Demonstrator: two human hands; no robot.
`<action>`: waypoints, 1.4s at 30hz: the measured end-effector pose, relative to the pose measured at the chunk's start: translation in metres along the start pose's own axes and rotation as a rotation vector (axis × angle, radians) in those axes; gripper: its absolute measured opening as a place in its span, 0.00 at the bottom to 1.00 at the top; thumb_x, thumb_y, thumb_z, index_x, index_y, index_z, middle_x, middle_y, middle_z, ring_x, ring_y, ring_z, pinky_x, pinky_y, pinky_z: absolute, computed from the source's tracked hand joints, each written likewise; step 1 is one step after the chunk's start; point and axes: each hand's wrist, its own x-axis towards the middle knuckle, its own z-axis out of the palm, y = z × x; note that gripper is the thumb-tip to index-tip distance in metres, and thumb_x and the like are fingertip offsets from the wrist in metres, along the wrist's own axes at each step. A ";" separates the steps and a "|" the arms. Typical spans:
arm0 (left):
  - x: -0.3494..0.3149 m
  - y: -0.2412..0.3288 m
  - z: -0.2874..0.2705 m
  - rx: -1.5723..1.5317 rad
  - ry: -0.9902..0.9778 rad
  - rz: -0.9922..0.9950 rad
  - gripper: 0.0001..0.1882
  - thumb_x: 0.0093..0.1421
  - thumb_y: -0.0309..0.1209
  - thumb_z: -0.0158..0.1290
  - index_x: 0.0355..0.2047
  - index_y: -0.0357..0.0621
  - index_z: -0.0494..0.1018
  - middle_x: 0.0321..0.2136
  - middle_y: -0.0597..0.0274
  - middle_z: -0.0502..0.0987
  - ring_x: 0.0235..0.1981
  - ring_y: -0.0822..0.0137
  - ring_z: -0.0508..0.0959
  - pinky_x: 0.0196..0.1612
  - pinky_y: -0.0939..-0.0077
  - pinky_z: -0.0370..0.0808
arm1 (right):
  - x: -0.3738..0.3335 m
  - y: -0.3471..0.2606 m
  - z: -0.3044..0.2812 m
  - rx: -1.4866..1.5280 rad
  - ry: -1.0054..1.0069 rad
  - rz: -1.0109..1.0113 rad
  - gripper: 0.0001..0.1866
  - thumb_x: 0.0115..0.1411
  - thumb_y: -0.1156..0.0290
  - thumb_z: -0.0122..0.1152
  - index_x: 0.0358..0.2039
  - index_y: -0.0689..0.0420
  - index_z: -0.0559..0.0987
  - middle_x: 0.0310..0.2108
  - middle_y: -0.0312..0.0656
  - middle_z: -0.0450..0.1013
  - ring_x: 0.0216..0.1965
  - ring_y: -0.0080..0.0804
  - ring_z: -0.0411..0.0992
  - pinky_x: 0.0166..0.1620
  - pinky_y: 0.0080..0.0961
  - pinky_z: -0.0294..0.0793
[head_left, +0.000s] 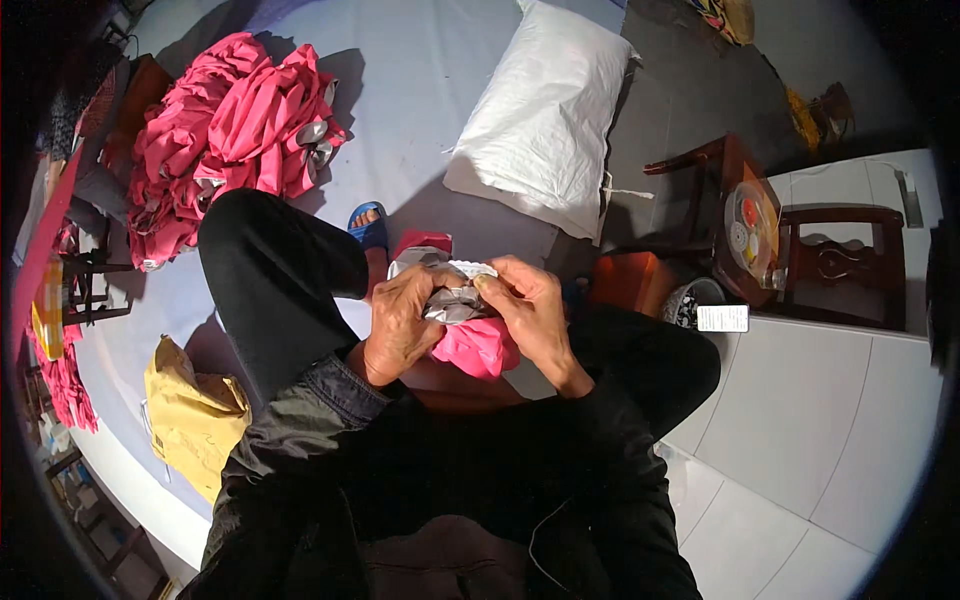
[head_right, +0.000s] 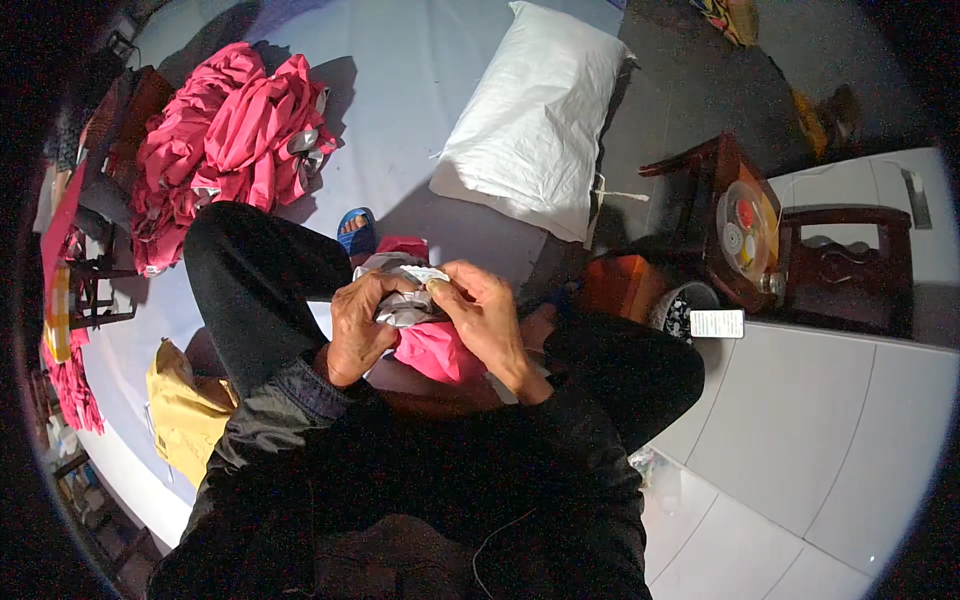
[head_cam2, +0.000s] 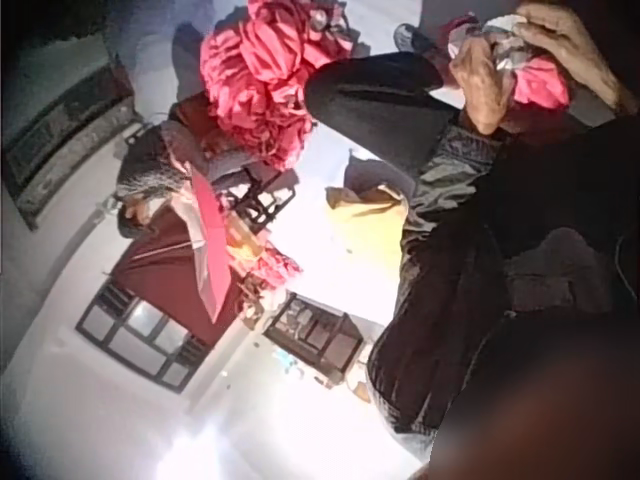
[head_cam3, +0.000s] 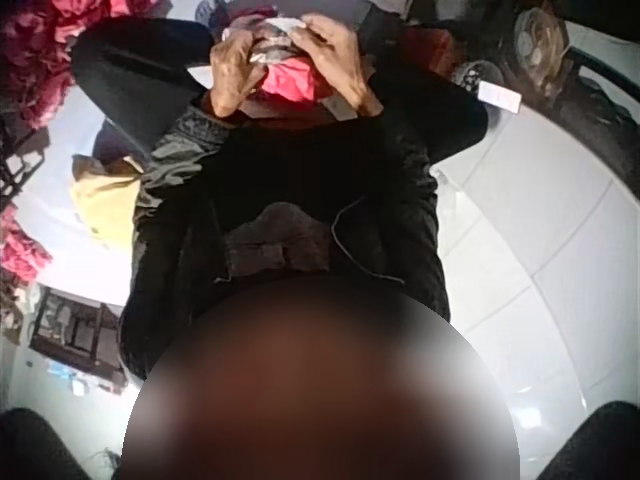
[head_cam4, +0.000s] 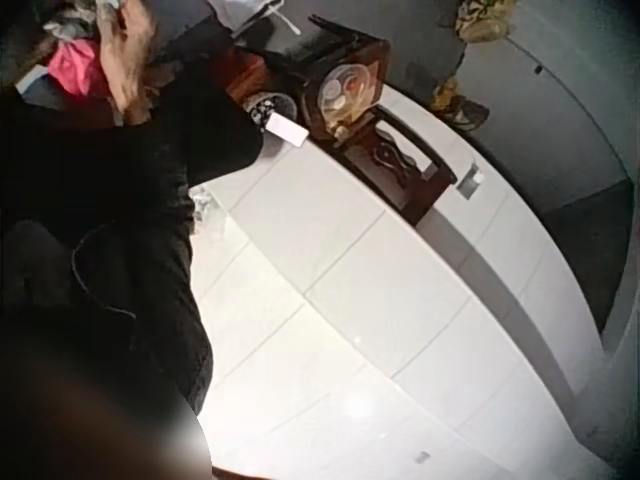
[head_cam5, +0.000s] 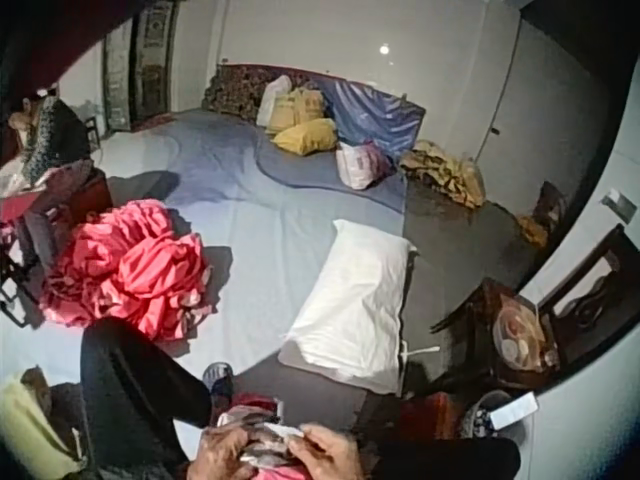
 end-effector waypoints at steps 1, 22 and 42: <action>0.000 0.000 0.000 -0.005 -0.005 0.002 0.21 0.38 0.13 0.53 0.37 0.37 0.73 0.32 0.53 0.79 0.32 0.50 0.80 0.37 0.66 0.77 | -0.001 -0.003 0.000 -0.024 0.007 0.001 0.07 0.64 0.76 0.58 0.39 0.67 0.78 0.32 0.34 0.76 0.34 0.15 0.71 0.39 0.16 0.72; -0.001 0.003 -0.003 -0.079 -0.057 -0.142 0.38 0.38 0.15 0.55 0.56 0.39 0.68 0.30 0.51 0.77 0.32 0.51 0.80 0.38 0.66 0.76 | -0.003 -0.003 -0.003 -0.171 -0.004 -0.131 0.10 0.62 0.75 0.62 0.42 0.65 0.82 0.32 0.40 0.80 0.31 0.18 0.75 0.34 0.18 0.75; 0.002 -0.009 0.008 -0.115 -0.133 -0.267 0.25 0.44 0.15 0.61 0.46 0.37 0.72 0.38 0.54 0.80 0.41 0.62 0.80 0.46 0.73 0.75 | 0.002 -0.010 -0.013 -0.333 -0.128 -0.118 0.08 0.61 0.75 0.60 0.39 0.65 0.80 0.28 0.41 0.78 0.30 0.16 0.71 0.32 0.20 0.72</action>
